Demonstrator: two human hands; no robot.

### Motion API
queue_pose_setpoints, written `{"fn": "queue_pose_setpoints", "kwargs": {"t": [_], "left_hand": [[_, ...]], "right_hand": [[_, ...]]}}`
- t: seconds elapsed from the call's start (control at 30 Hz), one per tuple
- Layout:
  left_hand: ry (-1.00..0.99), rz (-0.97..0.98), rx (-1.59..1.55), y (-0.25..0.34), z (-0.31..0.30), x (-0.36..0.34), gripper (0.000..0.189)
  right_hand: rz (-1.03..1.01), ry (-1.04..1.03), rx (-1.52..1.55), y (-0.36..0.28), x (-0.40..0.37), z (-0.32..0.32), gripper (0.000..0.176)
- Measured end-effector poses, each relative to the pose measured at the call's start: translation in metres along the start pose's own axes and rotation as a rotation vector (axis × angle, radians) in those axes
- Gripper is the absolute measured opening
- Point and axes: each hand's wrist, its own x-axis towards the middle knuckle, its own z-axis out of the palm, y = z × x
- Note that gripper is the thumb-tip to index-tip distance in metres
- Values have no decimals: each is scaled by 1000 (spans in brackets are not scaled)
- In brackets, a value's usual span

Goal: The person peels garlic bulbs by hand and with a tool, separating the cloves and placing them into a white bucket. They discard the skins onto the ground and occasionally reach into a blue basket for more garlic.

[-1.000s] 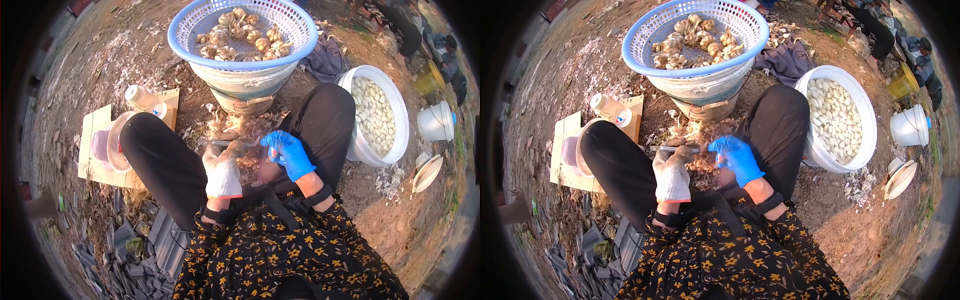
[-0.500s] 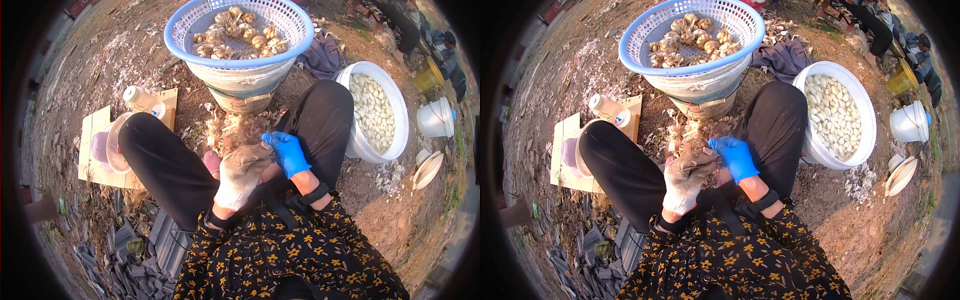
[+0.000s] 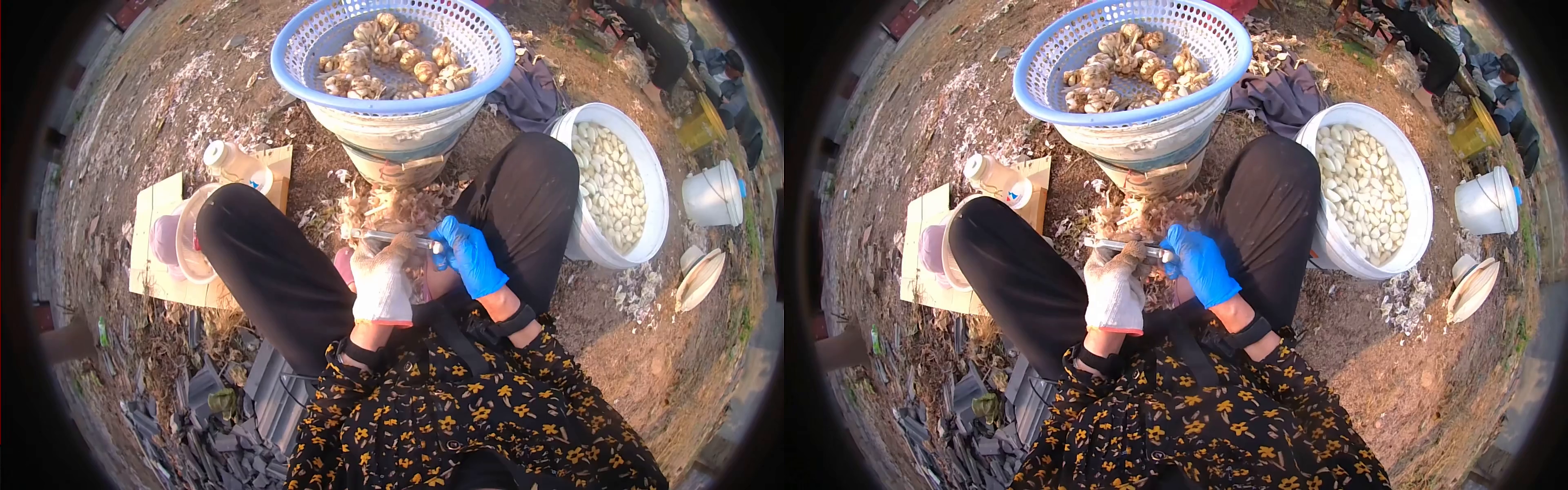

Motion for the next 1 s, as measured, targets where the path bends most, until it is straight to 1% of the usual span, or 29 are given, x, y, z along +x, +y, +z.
{"fn": "queue_pose_setpoints", "kwargs": {"t": [0.03,0.13,0.17,0.23,0.27,0.3,0.33,0.43,0.53,0.6,0.63,0.73,0.83,0.87,0.93,0.97,1.0], "left_hand": [[14,22,29,-3,-3,2,14],[93,61,115,-11,-14,8,18],[123,69,142,-12,-18,10,20],[202,94,48,-2,-24,18,15],[241,107,0,4,-28,23,13],[303,128,18,9,-35,29,12],[300,126,20,10,-39,29,12],[185,124,-39,13,-24,17,15],[76,126,-26,14,-13,11,18],[6,134,-10,15,-14,9,20],[10,152,26,11,-16,10,23],[-48,170,84,11,-19,9,25],[-64,131,62,18,-9,4,24],[-74,111,54,22,-6,2,23],[-17,105,48,12,-16,10,21],[9,101,44,9,-21,13,20],[9,95,15,9,-22,13,20]], "right_hand": [[-79,-106,9,4,0,-3,31],[-231,-202,-441,5,-3,-4,24],[-254,-204,-406,5,-3,-3,22],[-300,-203,-337,3,-4,1,21],[-256,-206,-246,1,-5,2,22],[-213,-208,-156,-3,-6,3,24],[-168,-208,-65,-6,-7,3,27],[-76,-205,-110,-16,-5,1,43],[-127,-216,-92,-17,-6,3,43],[-119,-228,-124,-21,-8,4,39],[-117,-234,-139,-22,-9,5,38],[-243,-179,-301,-18,-8,12,37],[-409,-138,-343,-5,-7,18,35],[-376,-109,-326,-4,-6,17,33],[-310,-48,-292,-3,-1,12,30],[-298,-71,-180,1,4,4,25],[-230,-81,-155,-3,4,0,24]]}}
